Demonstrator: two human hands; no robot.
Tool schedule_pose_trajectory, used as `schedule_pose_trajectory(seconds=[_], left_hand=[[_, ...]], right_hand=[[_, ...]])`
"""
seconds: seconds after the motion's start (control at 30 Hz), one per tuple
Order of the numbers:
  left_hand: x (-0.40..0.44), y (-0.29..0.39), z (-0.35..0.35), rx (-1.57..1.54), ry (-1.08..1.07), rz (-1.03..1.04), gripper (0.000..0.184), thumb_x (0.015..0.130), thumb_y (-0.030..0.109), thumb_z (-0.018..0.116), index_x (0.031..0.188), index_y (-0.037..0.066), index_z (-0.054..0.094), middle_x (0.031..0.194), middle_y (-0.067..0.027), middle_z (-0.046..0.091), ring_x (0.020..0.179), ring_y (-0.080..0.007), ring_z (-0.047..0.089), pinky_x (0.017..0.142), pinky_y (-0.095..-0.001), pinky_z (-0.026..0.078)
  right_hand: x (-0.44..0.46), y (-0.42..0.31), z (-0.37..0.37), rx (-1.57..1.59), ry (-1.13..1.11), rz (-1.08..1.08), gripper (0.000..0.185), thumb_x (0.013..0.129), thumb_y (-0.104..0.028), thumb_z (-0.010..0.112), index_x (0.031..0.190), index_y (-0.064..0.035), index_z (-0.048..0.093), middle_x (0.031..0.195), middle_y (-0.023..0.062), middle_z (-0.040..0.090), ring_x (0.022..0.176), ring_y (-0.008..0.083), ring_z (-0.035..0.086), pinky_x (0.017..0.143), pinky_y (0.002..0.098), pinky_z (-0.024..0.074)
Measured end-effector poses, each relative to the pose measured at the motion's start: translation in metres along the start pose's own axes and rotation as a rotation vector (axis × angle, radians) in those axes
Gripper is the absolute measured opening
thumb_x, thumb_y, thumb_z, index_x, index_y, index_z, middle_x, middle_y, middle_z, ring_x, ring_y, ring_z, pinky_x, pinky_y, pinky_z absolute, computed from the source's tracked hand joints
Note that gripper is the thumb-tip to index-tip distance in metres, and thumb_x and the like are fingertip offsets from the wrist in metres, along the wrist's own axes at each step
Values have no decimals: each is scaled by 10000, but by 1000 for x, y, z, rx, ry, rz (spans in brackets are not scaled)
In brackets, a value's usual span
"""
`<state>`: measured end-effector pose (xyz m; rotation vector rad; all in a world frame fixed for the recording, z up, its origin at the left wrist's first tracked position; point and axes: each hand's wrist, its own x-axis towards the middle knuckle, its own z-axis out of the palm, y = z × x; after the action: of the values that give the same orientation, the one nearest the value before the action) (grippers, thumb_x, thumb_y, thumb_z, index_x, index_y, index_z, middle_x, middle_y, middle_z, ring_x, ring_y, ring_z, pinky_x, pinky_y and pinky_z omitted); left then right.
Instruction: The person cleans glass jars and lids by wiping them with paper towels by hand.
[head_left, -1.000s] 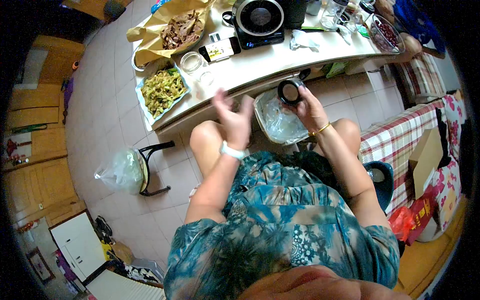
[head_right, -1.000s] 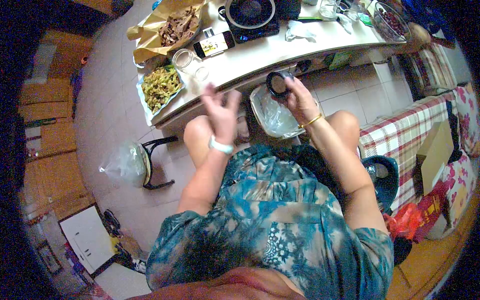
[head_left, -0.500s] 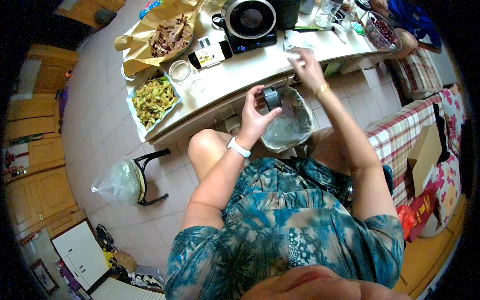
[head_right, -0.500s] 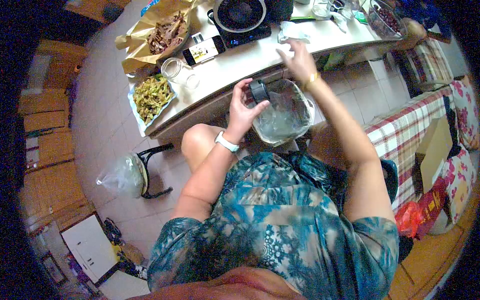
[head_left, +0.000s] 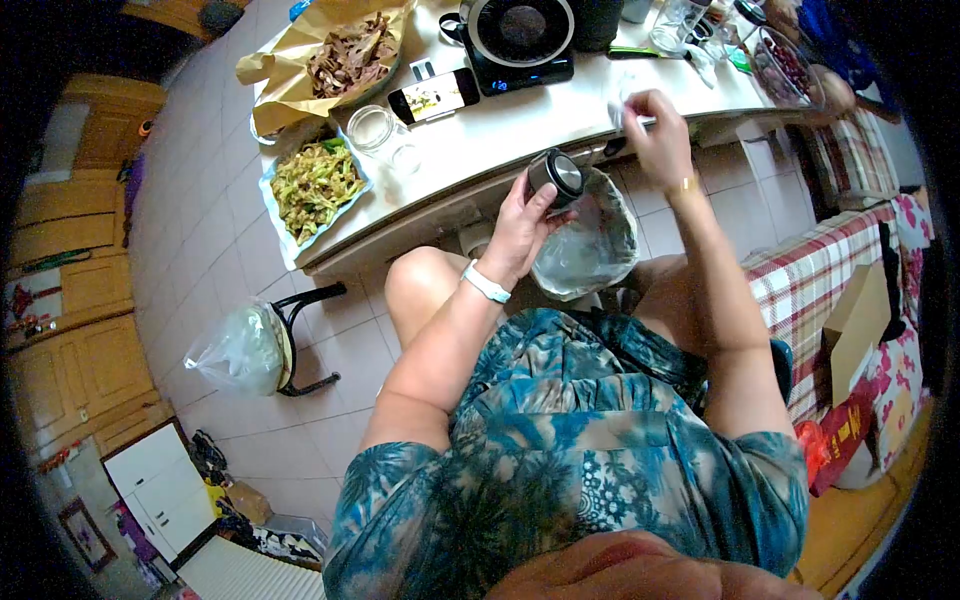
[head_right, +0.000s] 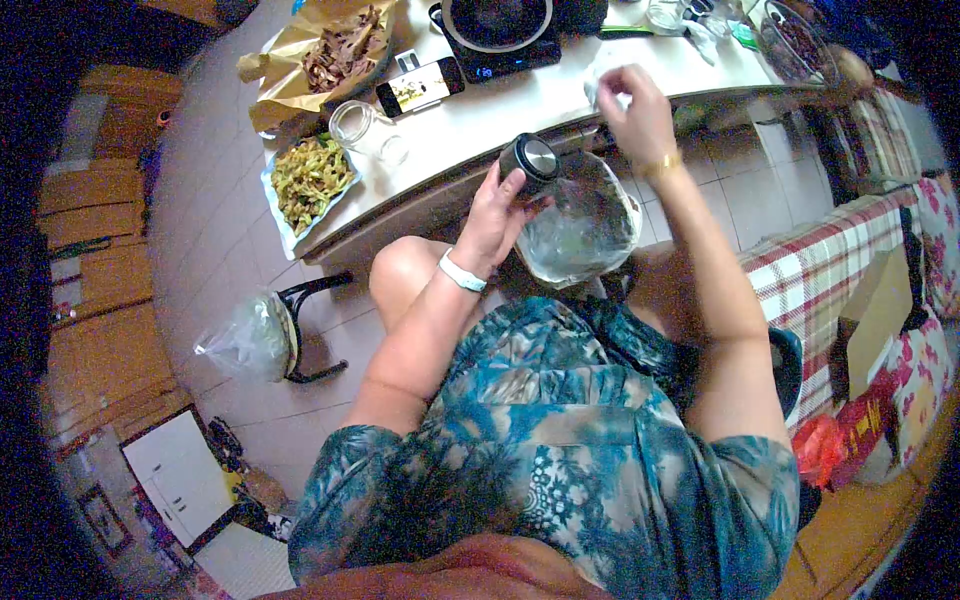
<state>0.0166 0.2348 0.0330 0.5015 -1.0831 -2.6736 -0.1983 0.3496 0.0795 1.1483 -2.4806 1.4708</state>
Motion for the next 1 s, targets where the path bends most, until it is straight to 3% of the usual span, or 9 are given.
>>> schedule_pose_trajectory(seconds=[0.07,0.27,0.4,0.6,0.7,0.73,0.87,0.97,1.0], left_hand=[[2,-6,-2,-43,-8,-22,525,1002,344,620,1439,110,448,1320,-69,584,1188,-211,577,1042,-442,477],[-7,-28,10,-28,-122,-141,550,970,473,627,1390,137,512,1285,-35,600,1135,-179,580,926,-402,513],[0,-29,4,-116,-168,-113,605,969,553,577,1390,124,506,1278,-45,603,1149,-195,580,955,-423,511],[4,-22,4,-174,-59,-136,722,948,645,523,1407,90,480,1352,-92,576,1269,-262,532,1140,-457,385],[7,-33,4,-101,-59,-84,767,921,703,504,1378,87,506,1287,-112,610,1149,-234,601,1011,-425,498],[6,-32,7,-97,-64,-92,767,921,703,504,1378,87,506,1287,-112,610,1149,-234,601,1011,-425,498],[11,-19,9,-54,-42,-8,767,932,713,446,1263,34,575,1099,-118,685,985,-205,654,915,-367,530],[12,-21,4,-53,-28,-46,773,926,723,440,1352,83,528,1243,-86,640,1126,-225,616,978,-405,511],[11,-20,10,-101,13,-51,779,923,726,440,1386,103,506,1302,-72,614,1182,-233,594,1000,-419,503]], right_hand=[[-68,-30,11,141,-45,-288,99,870,-55,666,948,-6,631,1102,173,681,1051,332,663,919,407,517],[-90,-30,29,386,-37,186,138,937,-84,619,1046,-1,631,1075,159,708,984,222,693,867,329,524],[-86,-29,31,423,28,157,106,911,-56,647,1004,-6,655,1018,135,714,915,223,683,813,338,537],[-103,-57,28,124,33,-411,152,809,-9,714,945,-39,653,1043,138,687,933,329,638,807,385,528],[-89,-32,32,190,88,-40,123,889,-64,678,1009,-33,669,1005,111,694,843,237,638,771,334,525],[-81,19,36,617,-29,416,146,931,-97,662,1053,-17,668,1003,52,691,881,136,629,763,286,513],[-81,26,27,1108,64,605,158,981,-77,586,1103,9,638,1006,29,675,903,85,611,786,254,503],[-97,-8,18,708,105,307,144,932,-47,612,1065,6,619,1118,82,690,998,165,645,881,335,529],[-108,-33,24,241,37,-212,177,885,-23,635,1060,-2,621,1198,138,683,1061,263,665,911,375,533]])
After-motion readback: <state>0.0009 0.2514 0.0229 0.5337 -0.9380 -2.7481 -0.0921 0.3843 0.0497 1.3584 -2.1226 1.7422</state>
